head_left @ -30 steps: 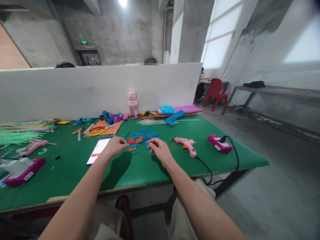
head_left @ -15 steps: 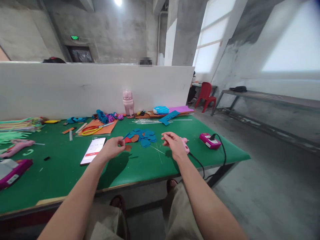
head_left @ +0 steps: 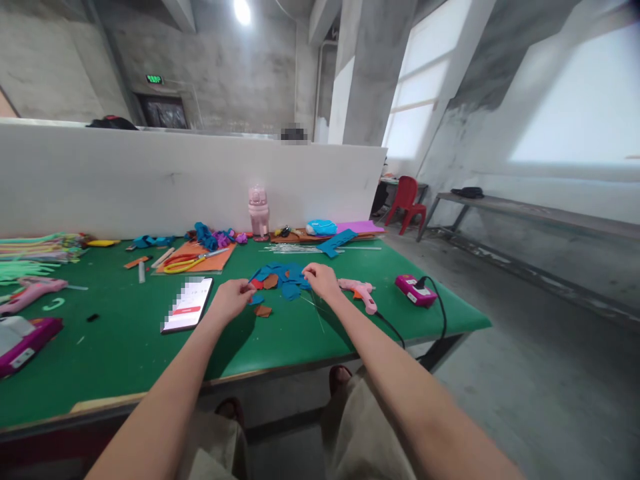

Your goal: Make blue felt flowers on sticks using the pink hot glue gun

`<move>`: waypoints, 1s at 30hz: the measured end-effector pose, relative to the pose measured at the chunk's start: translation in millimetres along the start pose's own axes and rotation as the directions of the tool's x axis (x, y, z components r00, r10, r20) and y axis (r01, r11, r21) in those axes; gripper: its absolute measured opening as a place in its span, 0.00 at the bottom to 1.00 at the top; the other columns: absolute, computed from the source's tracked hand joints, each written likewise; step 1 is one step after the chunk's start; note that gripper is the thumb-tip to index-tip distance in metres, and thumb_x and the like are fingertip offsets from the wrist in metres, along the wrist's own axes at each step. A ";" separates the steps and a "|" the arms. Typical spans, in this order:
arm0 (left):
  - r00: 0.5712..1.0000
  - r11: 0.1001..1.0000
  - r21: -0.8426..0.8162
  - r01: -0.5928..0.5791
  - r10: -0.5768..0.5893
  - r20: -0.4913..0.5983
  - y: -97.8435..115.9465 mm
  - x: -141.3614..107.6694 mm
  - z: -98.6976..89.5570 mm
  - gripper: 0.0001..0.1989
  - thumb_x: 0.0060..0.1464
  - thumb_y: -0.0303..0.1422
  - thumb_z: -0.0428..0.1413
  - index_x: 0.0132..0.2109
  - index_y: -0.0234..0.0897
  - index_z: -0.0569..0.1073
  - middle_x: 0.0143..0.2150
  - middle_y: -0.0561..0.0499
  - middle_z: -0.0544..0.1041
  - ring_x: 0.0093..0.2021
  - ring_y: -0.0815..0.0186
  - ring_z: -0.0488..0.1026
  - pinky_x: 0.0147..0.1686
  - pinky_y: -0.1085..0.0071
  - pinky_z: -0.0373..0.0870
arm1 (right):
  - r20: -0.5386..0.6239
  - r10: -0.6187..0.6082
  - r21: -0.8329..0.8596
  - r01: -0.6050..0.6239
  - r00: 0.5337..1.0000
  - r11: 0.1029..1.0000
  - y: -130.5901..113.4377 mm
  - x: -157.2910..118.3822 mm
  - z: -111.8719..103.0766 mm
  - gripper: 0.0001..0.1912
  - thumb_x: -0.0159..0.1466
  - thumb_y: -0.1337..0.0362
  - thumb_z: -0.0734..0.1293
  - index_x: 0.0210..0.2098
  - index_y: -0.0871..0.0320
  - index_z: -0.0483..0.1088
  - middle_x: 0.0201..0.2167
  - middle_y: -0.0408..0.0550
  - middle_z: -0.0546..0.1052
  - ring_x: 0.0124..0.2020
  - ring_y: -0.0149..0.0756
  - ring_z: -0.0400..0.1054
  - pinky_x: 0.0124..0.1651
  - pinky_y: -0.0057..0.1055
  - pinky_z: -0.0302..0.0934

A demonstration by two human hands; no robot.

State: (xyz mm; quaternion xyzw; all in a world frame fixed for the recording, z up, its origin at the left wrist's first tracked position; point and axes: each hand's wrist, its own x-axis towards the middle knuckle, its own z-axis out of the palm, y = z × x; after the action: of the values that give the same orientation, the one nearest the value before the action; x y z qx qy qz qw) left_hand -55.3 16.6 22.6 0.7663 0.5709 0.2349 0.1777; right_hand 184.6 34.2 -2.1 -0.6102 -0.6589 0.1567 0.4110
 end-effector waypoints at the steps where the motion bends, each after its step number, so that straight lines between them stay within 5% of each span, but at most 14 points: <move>1: 1.000 1.000 0.015 -0.011 0.011 -0.017 -0.4 -0.2 0.9 0.11 0.46 0.37 0.48 0.28 0.38 0.72 0.25 0.50 0.76 0.27 0.63 0.70 0.26 0.72 0.59 | 0.028 -0.009 -0.031 0.010 1.000 0.999 -2.3 8.2 6.3 0.04 0.52 0.67 0.63 0.26 0.57 0.70 0.28 0.46 0.75 0.33 0.34 0.67 0.39 0.28 0.57; 5: 0.999 0.998 0.058 -0.033 0.034 -0.013 -2.1 1.2 6.3 0.11 0.47 0.36 0.47 0.28 0.37 0.72 0.25 0.49 0.76 0.27 0.62 0.70 0.26 0.72 0.58 | 0.088 0.015 -0.132 -0.004 0.996 0.991 -5.6 29.3 29.6 0.14 0.44 0.68 0.70 0.32 0.58 0.71 0.32 0.48 0.75 0.36 0.38 0.67 0.39 0.29 0.57; 8: 0.999 0.997 0.067 -0.035 0.036 -0.010 -5.0 2.6 7.0 0.11 0.48 0.37 0.47 0.29 0.37 0.72 0.26 0.49 0.76 0.27 0.62 0.71 0.26 0.72 0.59 | 0.057 0.076 -0.179 -0.065 0.995 0.982 3.1 38.0 35.3 0.04 0.47 0.70 0.66 0.25 0.60 0.71 0.28 0.50 0.76 0.34 0.38 0.68 0.37 0.28 0.58; 15: 1.000 0.997 0.069 -0.023 0.024 -0.014 -4.2 -0.8 -2.7 0.11 0.48 0.37 0.47 0.30 0.38 0.71 0.26 0.51 0.75 0.27 0.64 0.70 0.27 0.72 0.59 | -0.124 0.211 -0.142 -0.228 0.969 0.963 28.4 65.0 11.1 0.12 0.53 0.69 0.57 0.27 0.62 0.73 0.19 0.46 0.74 0.21 0.30 0.68 0.26 0.22 0.60; 19: 1.000 0.998 0.062 -0.031 0.031 -0.001 -1.4 -1.0 -3.8 0.11 0.48 0.37 0.46 0.30 0.38 0.71 0.26 0.50 0.76 0.27 0.64 0.70 0.27 0.72 0.59 | -0.193 0.191 -0.123 -0.217 0.962 0.968 25.5 75.2 0.8 0.12 0.53 0.68 0.58 0.27 0.60 0.73 0.22 0.46 0.75 0.25 0.32 0.69 0.31 0.24 0.61; 25: 0.999 0.997 0.058 -0.046 0.046 -0.005 -6.2 0.3 -2.9 0.12 0.48 0.37 0.46 0.30 0.38 0.71 0.25 0.51 0.75 0.27 0.64 0.70 0.27 0.72 0.58 | -0.140 0.122 -0.087 -0.135 0.983 0.987 16.6 72.2 11.4 0.06 0.50 0.69 0.62 0.19 0.59 0.71 0.26 0.47 0.76 0.34 0.36 0.69 0.40 0.27 0.60; 30: 0.999 0.997 0.058 -0.050 0.050 -0.005 -8.7 1.1 -3.0 0.13 0.48 0.38 0.46 0.28 0.38 0.71 0.24 0.51 0.74 0.25 0.64 0.69 0.25 0.72 0.57 | -0.057 0.155 0.041 -0.153 0.986 0.987 12.9 70.9 11.3 0.08 0.55 0.68 0.61 0.25 0.61 0.71 0.19 0.45 0.74 0.23 0.30 0.69 0.30 0.24 0.63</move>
State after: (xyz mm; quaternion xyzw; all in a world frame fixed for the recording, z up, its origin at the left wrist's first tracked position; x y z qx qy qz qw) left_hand -63.6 20.2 20.5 0.7845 0.5587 0.2250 0.1477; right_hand 190.8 106.3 6.7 -0.6561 -0.5941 0.1819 0.4283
